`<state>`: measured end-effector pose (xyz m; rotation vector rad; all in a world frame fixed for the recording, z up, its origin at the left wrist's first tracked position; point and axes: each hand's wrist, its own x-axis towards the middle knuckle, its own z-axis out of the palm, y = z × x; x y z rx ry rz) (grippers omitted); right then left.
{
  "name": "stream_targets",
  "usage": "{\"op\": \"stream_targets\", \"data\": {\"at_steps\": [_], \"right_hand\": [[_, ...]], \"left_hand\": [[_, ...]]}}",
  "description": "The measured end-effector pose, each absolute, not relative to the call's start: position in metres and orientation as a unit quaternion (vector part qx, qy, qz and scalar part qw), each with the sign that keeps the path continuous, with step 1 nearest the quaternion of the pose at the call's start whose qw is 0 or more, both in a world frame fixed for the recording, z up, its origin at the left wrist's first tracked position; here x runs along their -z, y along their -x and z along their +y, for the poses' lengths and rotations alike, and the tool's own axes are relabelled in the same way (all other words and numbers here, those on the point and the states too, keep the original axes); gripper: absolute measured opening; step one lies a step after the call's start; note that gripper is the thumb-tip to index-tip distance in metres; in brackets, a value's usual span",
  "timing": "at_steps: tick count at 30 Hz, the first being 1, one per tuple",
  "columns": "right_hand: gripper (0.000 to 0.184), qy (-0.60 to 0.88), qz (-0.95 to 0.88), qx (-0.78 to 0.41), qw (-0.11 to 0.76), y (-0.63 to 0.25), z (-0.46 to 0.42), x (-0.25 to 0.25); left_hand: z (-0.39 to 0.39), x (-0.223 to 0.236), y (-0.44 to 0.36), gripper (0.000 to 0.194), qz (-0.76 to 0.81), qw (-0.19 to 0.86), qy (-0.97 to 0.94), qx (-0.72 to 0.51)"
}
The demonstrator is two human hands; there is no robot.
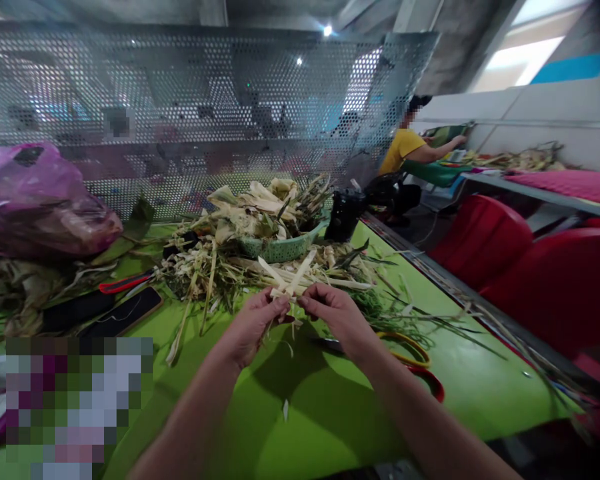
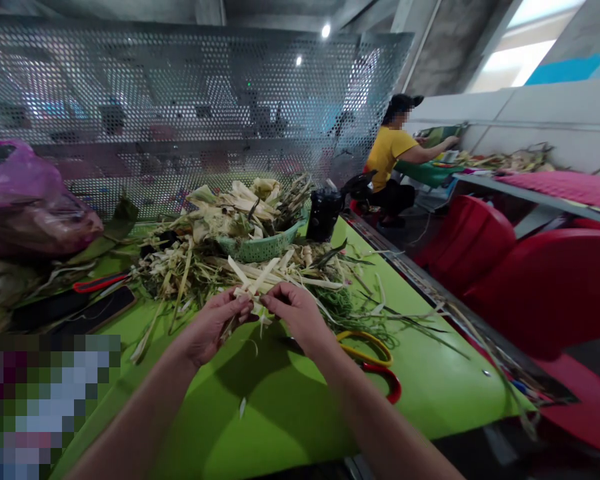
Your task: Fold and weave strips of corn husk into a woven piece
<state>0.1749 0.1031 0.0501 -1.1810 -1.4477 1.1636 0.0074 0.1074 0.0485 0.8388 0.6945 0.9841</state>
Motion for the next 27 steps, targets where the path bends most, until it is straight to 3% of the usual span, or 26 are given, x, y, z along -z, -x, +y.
{"op": "stream_targets", "data": {"at_steps": [10, 15, 19, 27], "right_hand": [[0.023, 0.505, -0.583, -0.41, 0.487, -0.1795, 0.104, -0.046], [0.016, 0.495, -0.603, -0.402, 0.48, -0.1783, 0.1034, -0.051], [0.024, 0.434, -0.569, -0.485, 0.503, -0.1761, 0.1024, -0.0549], [0.018, 0.437, -0.494, -0.521, 0.541, -0.1764, 0.1014, -0.0488]], "left_hand": [[0.1103, -0.0528, -0.0048, 0.027, 0.32, 0.745, -0.296, -0.504], [0.1113, -0.0472, -0.0032, 0.025, 0.341, 0.695, -0.412, -0.481], [0.1075, -0.0463, -0.0059, 0.023, 0.351, 0.658, -0.517, -0.421], [0.1034, -0.0496, -0.0122, 0.025, 0.337, 0.622, -0.592, -0.386]]}}
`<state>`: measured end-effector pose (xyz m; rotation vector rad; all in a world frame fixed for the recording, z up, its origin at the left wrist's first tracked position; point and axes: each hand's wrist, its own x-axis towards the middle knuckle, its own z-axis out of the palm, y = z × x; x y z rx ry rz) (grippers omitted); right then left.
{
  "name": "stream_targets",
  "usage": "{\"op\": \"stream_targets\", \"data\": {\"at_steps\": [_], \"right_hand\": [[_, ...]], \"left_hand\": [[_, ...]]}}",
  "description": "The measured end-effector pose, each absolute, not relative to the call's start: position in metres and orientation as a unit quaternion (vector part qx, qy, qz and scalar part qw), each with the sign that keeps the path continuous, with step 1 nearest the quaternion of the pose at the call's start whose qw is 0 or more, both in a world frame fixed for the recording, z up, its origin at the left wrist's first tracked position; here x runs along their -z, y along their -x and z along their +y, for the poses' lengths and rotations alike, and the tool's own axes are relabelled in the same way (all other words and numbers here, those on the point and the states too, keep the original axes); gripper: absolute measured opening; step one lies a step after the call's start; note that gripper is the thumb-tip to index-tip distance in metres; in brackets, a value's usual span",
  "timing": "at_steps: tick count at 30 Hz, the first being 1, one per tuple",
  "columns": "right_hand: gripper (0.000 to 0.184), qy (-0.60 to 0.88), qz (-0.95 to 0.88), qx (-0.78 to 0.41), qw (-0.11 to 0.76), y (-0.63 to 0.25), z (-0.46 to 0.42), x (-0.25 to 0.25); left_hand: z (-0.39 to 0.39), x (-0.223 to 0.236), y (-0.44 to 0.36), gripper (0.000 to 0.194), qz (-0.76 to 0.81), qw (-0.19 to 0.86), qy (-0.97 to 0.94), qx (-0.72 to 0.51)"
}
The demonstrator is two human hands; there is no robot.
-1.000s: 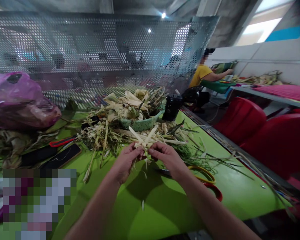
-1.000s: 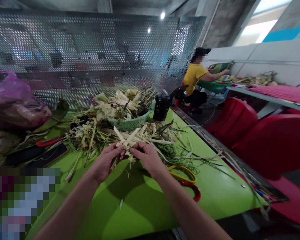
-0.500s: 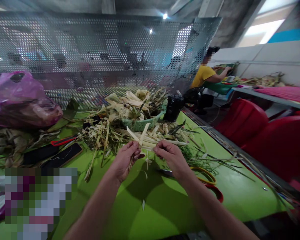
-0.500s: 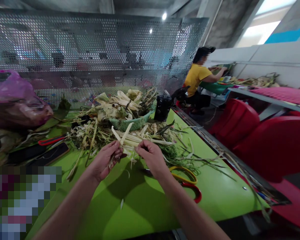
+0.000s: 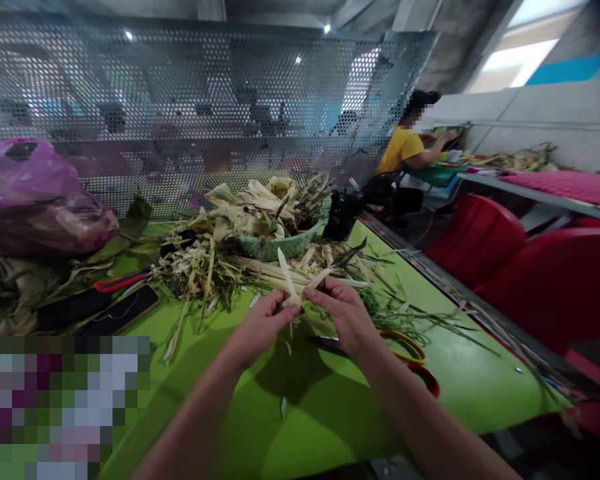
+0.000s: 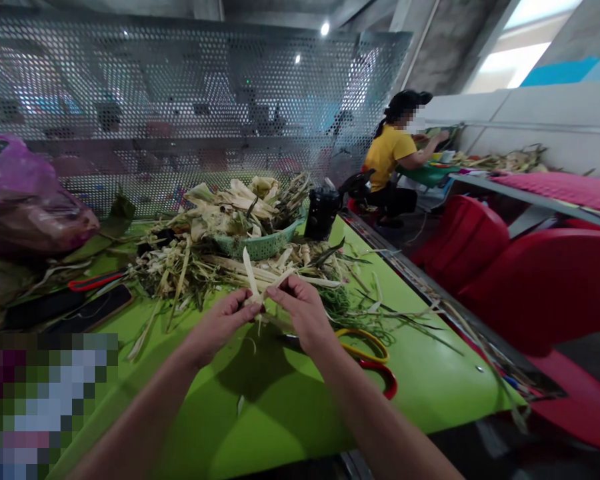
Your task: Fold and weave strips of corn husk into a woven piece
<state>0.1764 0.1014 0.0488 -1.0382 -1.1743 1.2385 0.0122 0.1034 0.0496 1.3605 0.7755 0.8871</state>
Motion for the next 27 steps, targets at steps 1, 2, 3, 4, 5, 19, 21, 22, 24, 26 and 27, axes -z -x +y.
{"op": "stream_targets", "data": {"at_steps": [1, 2, 3, 4, 5, 19, 21, 22, 24, 26, 27], "right_hand": [[0.017, 0.437, -0.498, -0.517, 0.542, -0.176, 0.102, -0.048], [0.017, 0.44, -0.507, -0.51, 0.538, -0.177, 0.102, -0.047], [0.017, 0.447, -0.52, -0.496, 0.532, -0.177, 0.103, -0.047], [0.019, 0.46, -0.536, -0.473, 0.526, -0.179, 0.104, -0.047], [0.026, 0.478, -0.554, -0.435, 0.525, -0.18, 0.105, -0.047], [0.009, 0.464, -0.747, -0.151, 0.451, -0.182, 0.104, -0.055], [0.009, 0.452, -0.744, -0.155, 0.466, -0.18, 0.102, -0.055], [0.01, 0.447, -0.744, -0.154, 0.471, -0.178, 0.102, -0.055], [0.012, 0.443, -0.744, -0.15, 0.477, -0.175, 0.1, -0.056], [0.012, 0.444, -0.742, -0.147, 0.481, -0.172, 0.098, -0.055], [0.012, 0.444, -0.741, -0.147, 0.482, -0.171, 0.097, -0.055]], "left_hand": [[0.104, -0.049, -0.012, 0.024, 0.342, 0.617, -0.599, -0.379], [0.105, -0.048, -0.011, 0.024, 0.348, 0.613, -0.605, -0.371], [0.105, -0.046, -0.011, 0.024, 0.355, 0.607, -0.612, -0.363], [0.106, -0.045, -0.01, 0.024, 0.364, 0.599, -0.619, -0.355], [0.107, -0.044, -0.009, 0.023, 0.374, 0.588, -0.626, -0.349], [0.104, -0.04, -0.015, 0.018, 0.36, 0.534, -0.694, -0.322], [0.104, -0.038, -0.016, 0.018, 0.358, 0.542, -0.691, -0.318], [0.103, -0.037, -0.017, 0.018, 0.359, 0.544, -0.689, -0.316], [0.101, -0.035, -0.018, 0.016, 0.364, 0.55, -0.685, -0.31], [0.099, -0.035, -0.02, 0.014, 0.367, 0.557, -0.679, -0.307], [0.098, -0.035, -0.022, 0.014, 0.366, 0.565, -0.674, -0.305]]}}
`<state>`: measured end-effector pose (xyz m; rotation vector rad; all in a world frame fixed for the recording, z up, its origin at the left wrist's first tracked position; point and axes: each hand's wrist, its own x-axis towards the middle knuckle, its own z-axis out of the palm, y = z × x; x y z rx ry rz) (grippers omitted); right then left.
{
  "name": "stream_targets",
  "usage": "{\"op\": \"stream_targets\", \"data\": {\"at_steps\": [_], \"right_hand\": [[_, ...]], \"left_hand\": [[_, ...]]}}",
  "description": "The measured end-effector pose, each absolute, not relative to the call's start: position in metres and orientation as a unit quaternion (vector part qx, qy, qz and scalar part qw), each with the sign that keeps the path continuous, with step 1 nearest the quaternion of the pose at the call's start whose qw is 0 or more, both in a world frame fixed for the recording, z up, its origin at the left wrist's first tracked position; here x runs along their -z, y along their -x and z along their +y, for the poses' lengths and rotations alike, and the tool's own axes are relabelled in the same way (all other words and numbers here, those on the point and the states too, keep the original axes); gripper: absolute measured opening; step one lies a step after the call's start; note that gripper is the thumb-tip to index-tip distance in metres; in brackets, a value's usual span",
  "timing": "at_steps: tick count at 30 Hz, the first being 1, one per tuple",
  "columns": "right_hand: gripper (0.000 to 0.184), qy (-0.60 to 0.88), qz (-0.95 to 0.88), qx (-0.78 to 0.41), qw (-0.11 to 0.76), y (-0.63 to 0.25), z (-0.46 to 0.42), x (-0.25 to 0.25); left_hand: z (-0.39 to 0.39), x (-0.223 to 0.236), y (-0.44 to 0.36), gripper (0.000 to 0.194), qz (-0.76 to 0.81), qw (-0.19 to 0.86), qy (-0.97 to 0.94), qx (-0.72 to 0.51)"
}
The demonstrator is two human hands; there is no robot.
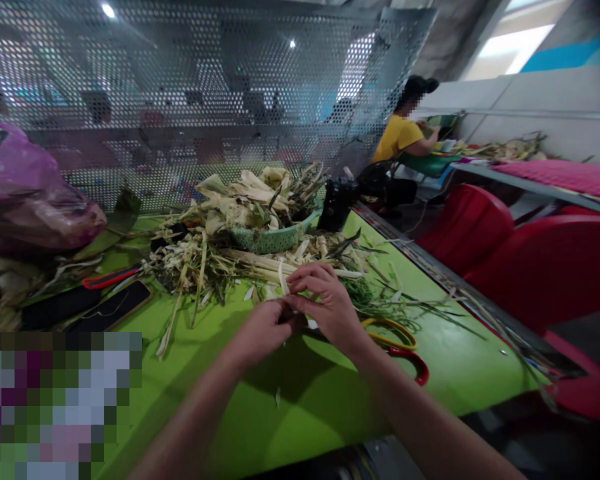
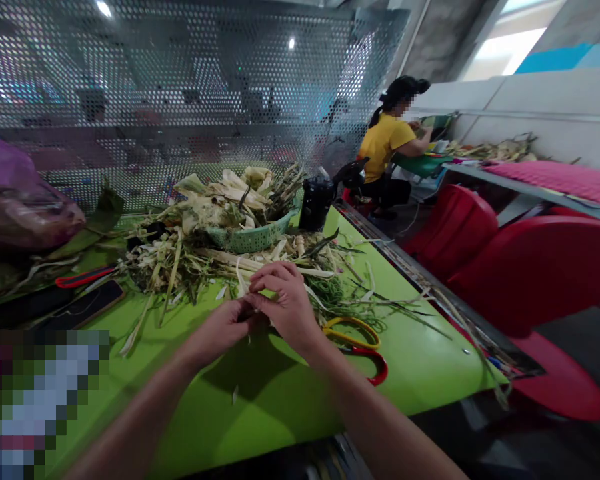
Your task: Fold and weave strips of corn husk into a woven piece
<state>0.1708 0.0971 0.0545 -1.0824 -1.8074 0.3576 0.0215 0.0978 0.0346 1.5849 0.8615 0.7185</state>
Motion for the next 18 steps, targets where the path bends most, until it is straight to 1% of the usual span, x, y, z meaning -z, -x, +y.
{"op": "stream_targets", "data": {"at_steps": [2, 5, 7, 8, 9, 11, 13, 18], "right_hand": [[0.011, 0.441, -0.744, -0.147, 0.479, -0.169, 0.096, -0.054], [0.004, 0.448, -0.743, -0.121, 0.482, -0.168, 0.095, -0.056], [0.022, 0.461, -0.729, -0.083, 0.499, -0.169, 0.094, -0.06], [0.027, 0.463, -0.723, -0.067, 0.509, -0.169, 0.093, -0.061], [0.028, 0.461, -0.718, -0.056, 0.518, -0.17, 0.092, -0.062], [0.019, 0.449, -0.721, -0.054, 0.526, -0.171, 0.09, -0.063], [0.01, 0.436, -0.735, -0.067, 0.514, -0.17, 0.089, -0.061], [0.005, 0.41, -0.789, -0.085, 0.45, -0.163, 0.09, -0.056]], "left_hand": [[0.096, -0.035, -0.024, 0.013, 0.364, 0.589, -0.655, -0.302], [0.096, -0.036, -0.025, 0.016, 0.374, 0.638, -0.587, -0.33], [0.099, -0.036, -0.022, 0.022, 0.393, 0.657, -0.515, -0.385], [0.101, -0.037, -0.02, 0.025, 0.397, 0.662, -0.48, -0.417], [0.103, -0.038, -0.017, 0.027, 0.397, 0.665, -0.45, -0.446], [0.107, -0.039, -0.013, 0.028, 0.389, 0.667, -0.412, -0.483], [0.11, -0.04, -0.01, 0.029, 0.385, 0.665, -0.401, -0.499], [0.113, -0.038, -0.011, 0.035, 0.36, 0.681, -0.38, -0.512]]}}
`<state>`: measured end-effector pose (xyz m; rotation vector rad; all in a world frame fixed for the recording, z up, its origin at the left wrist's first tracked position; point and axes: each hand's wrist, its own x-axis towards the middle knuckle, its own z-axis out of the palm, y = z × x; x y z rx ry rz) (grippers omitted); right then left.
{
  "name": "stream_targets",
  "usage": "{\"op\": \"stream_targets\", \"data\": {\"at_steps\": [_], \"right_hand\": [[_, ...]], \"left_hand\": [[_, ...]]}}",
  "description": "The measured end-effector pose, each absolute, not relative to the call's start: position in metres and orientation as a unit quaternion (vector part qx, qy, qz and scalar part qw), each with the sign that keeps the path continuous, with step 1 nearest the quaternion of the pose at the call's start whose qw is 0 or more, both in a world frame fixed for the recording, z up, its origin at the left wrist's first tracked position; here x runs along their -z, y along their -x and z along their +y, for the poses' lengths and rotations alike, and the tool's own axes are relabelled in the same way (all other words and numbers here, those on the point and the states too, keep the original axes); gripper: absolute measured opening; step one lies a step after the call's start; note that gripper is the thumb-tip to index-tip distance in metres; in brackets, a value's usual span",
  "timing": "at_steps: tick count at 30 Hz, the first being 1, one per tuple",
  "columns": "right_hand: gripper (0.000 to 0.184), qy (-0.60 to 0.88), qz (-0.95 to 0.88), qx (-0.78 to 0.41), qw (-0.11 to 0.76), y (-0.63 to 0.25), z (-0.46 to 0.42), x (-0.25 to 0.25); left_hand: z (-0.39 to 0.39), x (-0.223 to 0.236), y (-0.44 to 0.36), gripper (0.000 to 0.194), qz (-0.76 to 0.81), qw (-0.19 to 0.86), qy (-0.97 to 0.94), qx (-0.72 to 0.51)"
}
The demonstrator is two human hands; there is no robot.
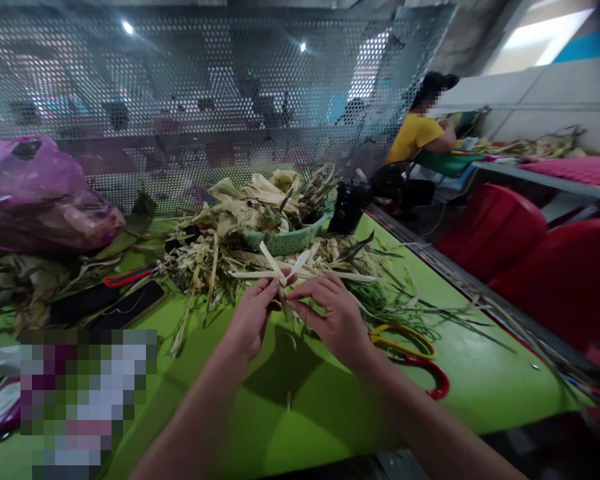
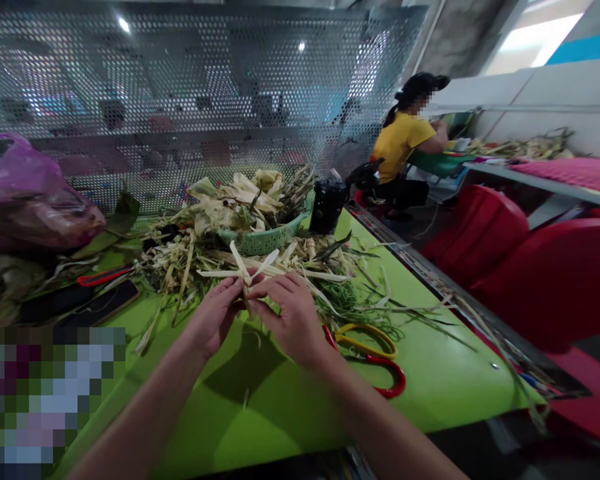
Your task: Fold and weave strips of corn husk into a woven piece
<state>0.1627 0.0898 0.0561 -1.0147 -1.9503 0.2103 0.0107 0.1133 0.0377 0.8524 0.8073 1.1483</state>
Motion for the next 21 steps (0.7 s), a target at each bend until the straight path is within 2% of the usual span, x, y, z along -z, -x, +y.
{"op": "stream_targets", "data": {"at_steps": [7, 21], "right_hand": [[0.012, 0.469, -0.802, -0.065, 0.364, -0.1602, 0.092, -0.053], [0.012, 0.481, -0.813, -0.048, 0.324, -0.1579, 0.0932, -0.048]], "left_hand": [[0.1123, -0.0387, -0.0135, 0.034, 0.337, 0.697, -0.351, -0.527], [0.1127, -0.0378, -0.0147, 0.027, 0.333, 0.673, -0.387, -0.536]]}}
